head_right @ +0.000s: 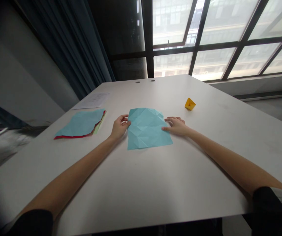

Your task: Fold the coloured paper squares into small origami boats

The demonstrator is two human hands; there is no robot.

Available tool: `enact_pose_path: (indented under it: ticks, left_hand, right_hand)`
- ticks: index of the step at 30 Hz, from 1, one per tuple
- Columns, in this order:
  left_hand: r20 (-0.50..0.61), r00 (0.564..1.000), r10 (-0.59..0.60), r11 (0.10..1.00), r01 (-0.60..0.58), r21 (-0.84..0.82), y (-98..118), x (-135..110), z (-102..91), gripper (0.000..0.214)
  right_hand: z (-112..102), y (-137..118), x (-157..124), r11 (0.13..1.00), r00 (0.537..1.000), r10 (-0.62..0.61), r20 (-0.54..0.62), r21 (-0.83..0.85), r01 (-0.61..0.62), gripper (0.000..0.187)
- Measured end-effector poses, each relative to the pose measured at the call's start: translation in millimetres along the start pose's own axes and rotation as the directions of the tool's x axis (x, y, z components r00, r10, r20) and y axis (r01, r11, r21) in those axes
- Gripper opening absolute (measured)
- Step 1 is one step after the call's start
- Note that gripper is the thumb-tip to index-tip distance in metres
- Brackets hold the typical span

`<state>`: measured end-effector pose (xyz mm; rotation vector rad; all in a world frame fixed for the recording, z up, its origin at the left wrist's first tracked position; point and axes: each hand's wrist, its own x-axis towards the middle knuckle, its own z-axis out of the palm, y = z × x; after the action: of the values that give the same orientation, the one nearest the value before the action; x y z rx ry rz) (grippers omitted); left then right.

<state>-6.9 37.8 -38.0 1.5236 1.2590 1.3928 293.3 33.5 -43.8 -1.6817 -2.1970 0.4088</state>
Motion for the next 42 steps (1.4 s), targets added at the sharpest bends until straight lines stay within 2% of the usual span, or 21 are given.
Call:
enact_pose_path:
  ticks: [3,6,8,13,17,21,24,28,30,34,38,42]
  left_hand:
    - [-0.016,1.0,0.025,1.0,-0.025,0.003,-1,1,-0.8,0.027]
    - [0.023,1.0,0.002,1.0,-0.001,-0.015,-1,1,-0.7,0.027]
    - [0.087,0.995,-0.041,0.997,0.045,-0.056,-1,0,0.3,0.033]
    - [0.251,0.961,-0.119,0.977,0.158,-0.144,0,-4,3.0,0.061]
    - [0.237,0.96,-0.147,0.974,0.182,-0.135,1,-6,2.9,0.074]
    - [0.198,0.969,-0.148,0.974,0.177,-0.139,-1,-3,1.5,0.071]
    - [0.194,0.976,-0.099,0.987,0.121,-0.104,-7,2,0.3,0.051]
    - [0.235,0.972,-0.028,0.997,0.009,0.081,-9,4,-2.6,0.017]
    - [0.257,0.966,0.018,0.98,-0.068,0.186,-6,2,-4.7,0.015]
    - [0.331,0.932,0.151,0.884,-0.277,0.377,4,-4,-7.5,0.029]
    - [0.414,0.9,0.138,0.748,-0.368,0.552,11,-9,-5.2,0.034]
    - [0.472,0.873,0.127,0.589,-0.449,0.672,23,-18,3.7,0.028]
  right_hand:
    - [0,1,3,0.938,1.0,-0.001,0.005,0.346,-0.001,0.053]
    - [0,-2,4,0.774,0.999,0.042,0.026,0.631,-0.049,0.048]
    - [-1,-6,4,0.716,0.997,0.071,0.014,0.695,-0.061,0.045]
    - [-3,-10,2,0.694,0.994,0.107,-0.035,0.719,-0.05,0.037]
    - [-2,-5,4,0.674,0.993,0.106,-0.042,0.738,-0.041,0.038]
    - [0,4,7,0.7,0.999,0.029,-0.044,0.714,0.011,0.038]
    - [0,10,9,0.756,0.998,-0.017,-0.064,0.653,0.055,0.033]
    - [0,16,10,0.84,0.996,-0.022,-0.085,0.538,0.065,0.022]
    - [0,19,10,0.879,0.996,-0.041,-0.077,0.472,0.072,0.02]
    - [-2,20,10,0.934,0.981,-0.167,-0.098,0.304,0.189,0.027]
    - [-8,11,8,0.95,0.959,-0.26,-0.113,0.151,0.275,0.031]
    - [-14,-10,0,0.942,0.942,-0.332,-0.046,-0.065,0.329,0.029]
